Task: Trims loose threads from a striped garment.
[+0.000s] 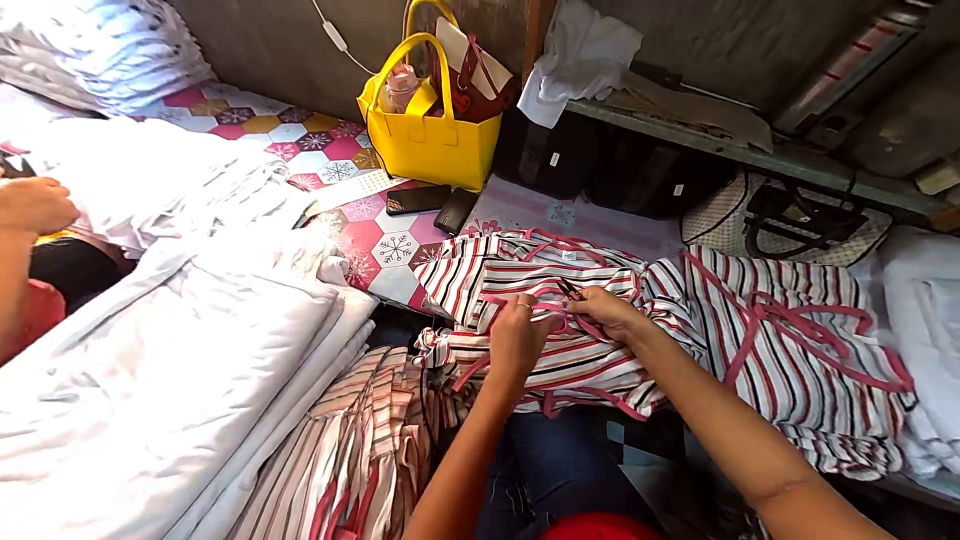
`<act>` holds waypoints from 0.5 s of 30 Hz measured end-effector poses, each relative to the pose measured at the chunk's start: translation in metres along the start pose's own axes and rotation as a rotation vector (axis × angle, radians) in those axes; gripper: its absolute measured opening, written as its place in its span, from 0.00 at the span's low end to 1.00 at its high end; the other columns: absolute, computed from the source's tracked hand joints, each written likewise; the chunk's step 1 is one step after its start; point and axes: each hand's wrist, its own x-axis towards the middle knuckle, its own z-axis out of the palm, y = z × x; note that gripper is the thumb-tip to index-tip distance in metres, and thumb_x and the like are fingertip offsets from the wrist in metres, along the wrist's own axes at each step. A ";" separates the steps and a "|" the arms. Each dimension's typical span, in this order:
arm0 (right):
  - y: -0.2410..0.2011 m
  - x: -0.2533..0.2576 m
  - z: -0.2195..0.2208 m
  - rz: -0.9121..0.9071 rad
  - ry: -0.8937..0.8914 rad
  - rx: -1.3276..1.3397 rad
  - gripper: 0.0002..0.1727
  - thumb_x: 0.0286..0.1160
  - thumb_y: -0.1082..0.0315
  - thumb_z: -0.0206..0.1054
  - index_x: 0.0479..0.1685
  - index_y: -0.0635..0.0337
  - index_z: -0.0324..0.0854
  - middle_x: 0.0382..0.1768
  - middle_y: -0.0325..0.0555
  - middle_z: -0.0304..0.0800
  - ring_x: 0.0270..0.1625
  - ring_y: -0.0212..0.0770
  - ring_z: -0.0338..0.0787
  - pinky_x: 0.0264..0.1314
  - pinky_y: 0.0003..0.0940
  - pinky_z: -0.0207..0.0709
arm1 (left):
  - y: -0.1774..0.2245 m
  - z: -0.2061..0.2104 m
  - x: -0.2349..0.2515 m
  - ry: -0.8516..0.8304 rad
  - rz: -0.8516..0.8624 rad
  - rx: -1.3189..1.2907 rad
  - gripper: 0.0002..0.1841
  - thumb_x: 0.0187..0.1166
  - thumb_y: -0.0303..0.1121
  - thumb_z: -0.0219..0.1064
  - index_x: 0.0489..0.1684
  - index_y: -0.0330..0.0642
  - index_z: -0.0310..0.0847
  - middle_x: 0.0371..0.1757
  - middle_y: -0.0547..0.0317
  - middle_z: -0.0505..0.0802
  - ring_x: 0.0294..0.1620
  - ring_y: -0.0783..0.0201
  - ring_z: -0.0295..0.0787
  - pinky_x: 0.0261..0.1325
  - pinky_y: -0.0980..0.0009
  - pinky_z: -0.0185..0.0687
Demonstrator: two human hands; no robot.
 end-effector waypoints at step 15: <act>0.007 -0.001 0.002 -0.041 0.051 0.003 0.06 0.85 0.69 0.64 0.41 0.63 0.80 0.23 0.31 0.73 0.21 0.23 0.69 0.27 0.19 0.65 | -0.004 -0.001 -0.004 -0.254 -0.357 0.067 0.21 0.85 0.39 0.66 0.58 0.24 0.84 0.58 0.33 0.90 0.62 0.39 0.88 0.70 0.44 0.78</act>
